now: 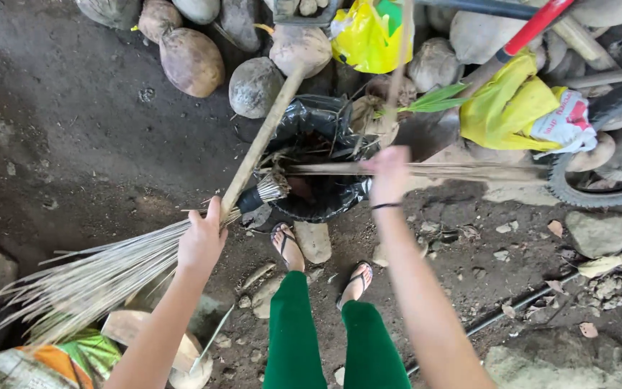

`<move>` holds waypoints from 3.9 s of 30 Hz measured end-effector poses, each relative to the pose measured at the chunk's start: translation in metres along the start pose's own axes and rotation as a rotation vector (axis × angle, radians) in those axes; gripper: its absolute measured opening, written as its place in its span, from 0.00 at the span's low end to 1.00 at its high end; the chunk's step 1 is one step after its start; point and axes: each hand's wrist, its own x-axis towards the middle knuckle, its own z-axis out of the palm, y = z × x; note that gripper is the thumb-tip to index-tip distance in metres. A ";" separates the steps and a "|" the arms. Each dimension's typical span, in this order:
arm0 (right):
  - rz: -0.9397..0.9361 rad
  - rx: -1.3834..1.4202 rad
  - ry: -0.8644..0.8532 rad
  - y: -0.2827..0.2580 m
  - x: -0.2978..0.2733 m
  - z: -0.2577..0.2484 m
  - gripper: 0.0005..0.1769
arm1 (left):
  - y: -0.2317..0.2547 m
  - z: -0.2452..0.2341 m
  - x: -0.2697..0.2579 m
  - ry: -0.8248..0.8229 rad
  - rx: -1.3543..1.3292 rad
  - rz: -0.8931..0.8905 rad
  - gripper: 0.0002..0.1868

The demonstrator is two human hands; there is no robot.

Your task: Sweep debris and leaves into a dustpan in an outdoor yard area.

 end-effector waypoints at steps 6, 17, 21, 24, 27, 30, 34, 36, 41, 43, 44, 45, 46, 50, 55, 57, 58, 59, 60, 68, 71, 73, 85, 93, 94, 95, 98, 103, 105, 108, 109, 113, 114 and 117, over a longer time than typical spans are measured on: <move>0.296 0.556 0.459 0.190 -0.040 0.048 0.17 | -0.003 -0.004 0.021 -0.007 -0.017 0.005 0.40; 0.061 -0.654 0.731 0.135 0.060 -0.044 0.36 | 0.001 0.017 0.046 0.013 -0.029 0.072 0.40; 0.457 -0.612 1.201 0.190 0.081 -0.141 0.45 | 0.016 0.024 0.050 0.021 0.028 0.109 0.39; 0.751 0.220 0.570 0.141 0.093 -0.132 0.26 | 0.034 0.019 0.054 -0.004 0.043 0.098 0.39; 0.675 0.314 0.314 0.183 0.123 -0.158 0.18 | 0.043 0.020 0.061 0.058 0.073 0.119 0.40; 0.377 0.222 0.401 0.127 0.124 -0.128 0.17 | 0.051 0.015 0.065 0.037 0.081 0.080 0.41; 0.175 0.002 0.376 -0.005 0.073 -0.080 0.21 | 0.063 0.001 0.065 0.029 0.048 0.020 0.41; -0.047 0.112 0.384 -0.021 0.047 -0.075 0.20 | 0.066 -0.002 0.064 0.009 0.012 -0.032 0.40; 0.075 0.106 0.243 0.046 0.040 -0.007 0.23 | 0.071 -0.003 0.061 0.020 -0.050 -0.064 0.39; 0.107 0.089 0.183 0.121 0.064 -0.005 0.20 | 0.074 -0.004 0.059 -0.012 -0.055 -0.089 0.38; 0.243 0.207 0.260 0.162 0.083 -0.010 0.19 | 0.076 -0.004 0.058 -0.004 -0.063 -0.091 0.38; 0.384 0.324 0.334 0.204 0.099 -0.015 0.18 | 0.077 -0.003 0.055 0.001 -0.069 -0.094 0.38; 0.390 0.325 0.327 0.215 0.113 -0.017 0.18 | 0.075 0.002 0.055 0.000 -0.068 -0.103 0.38; 0.434 0.292 0.147 0.201 0.132 -0.018 0.19 | 0.068 0.016 0.047 0.043 -0.110 -0.067 0.39; 0.261 0.416 0.260 0.132 0.063 -0.023 0.26 | 0.061 0.023 0.039 0.009 -0.111 -0.066 0.39; 0.239 0.312 0.339 0.134 0.020 -0.039 0.34 | 0.056 0.024 0.031 0.043 -0.092 -0.047 0.38; 0.232 0.313 0.333 0.126 -0.005 -0.042 0.34 | 0.053 0.027 0.027 0.051 -0.097 -0.048 0.38; 0.328 0.222 0.330 0.118 -0.029 -0.044 0.28 | 0.049 0.030 0.023 0.046 -0.091 -0.034 0.39; 0.422 0.131 0.323 0.109 -0.054 -0.046 0.23 | 0.044 0.033 0.019 0.042 -0.085 -0.019 0.40; 1.080 0.427 -0.634 -0.036 -0.102 0.048 0.33 | 0.014 0.065 -0.052 0.053 -0.079 0.136 0.42; 1.215 0.376 -0.913 -0.030 -0.124 0.059 0.33 | -0.005 0.084 -0.078 0.078 -0.153 0.226 0.40; 1.118 0.212 -1.024 -0.032 -0.143 0.066 0.29 | -0.017 0.092 -0.097 0.067 -0.198 0.239 0.39; 0.891 -0.204 -1.276 -0.002 -0.246 0.049 0.47 | -0.143 0.278 -0.222 0.491 -1.627 -0.190 0.34; 0.580 -0.335 -0.888 0.077 -0.210 0.078 0.40 | -0.118 0.323 -0.283 1.176 -1.820 -0.816 0.10; 0.583 -0.336 -0.895 0.096 -0.208 0.083 0.40 | -0.115 0.324 -0.287 1.181 -1.818 -0.823 0.10; 0.572 -0.457 -0.829 0.115 -0.203 0.088 0.38 | -0.111 0.325 -0.289 1.147 -1.593 -0.805 0.10; 0.491 -0.679 -0.910 0.149 -0.227 0.077 0.33 | -0.102 0.317 -0.294 1.100 -1.358 -0.796 0.11; 0.484 -0.620 -0.997 0.091 -0.293 -0.018 0.39 | -0.088 0.322 -0.300 1.045 -1.257 -0.790 0.11; 0.593 -0.448 -1.010 0.075 -0.292 -0.058 0.41 | -0.088 0.335 -0.301 1.066 -1.192 -0.772 0.12; 0.553 -0.671 -1.018 0.005 -0.293 -0.055 0.44 | -0.107 0.362 -0.301 1.101 -1.440 -0.803 0.16; 0.565 -0.675 -1.016 0.018 -0.295 -0.067 0.44 | -0.110 0.370 -0.312 1.090 -1.438 -0.809 0.16; 0.452 -0.689 -1.001 0.058 -0.314 -0.095 0.42 | -0.124 0.363 -0.346 1.091 -1.331 -0.746 0.15; 0.429 -0.611 -1.012 0.063 -0.321 -0.099 0.41 | -0.126 0.350 -0.353 1.074 -1.183 -0.708 0.13; 0.341 -0.666 -1.099 0.013 -0.344 -0.104 0.47 | -0.133 0.310 -0.368 0.966 -0.999 -0.635 0.13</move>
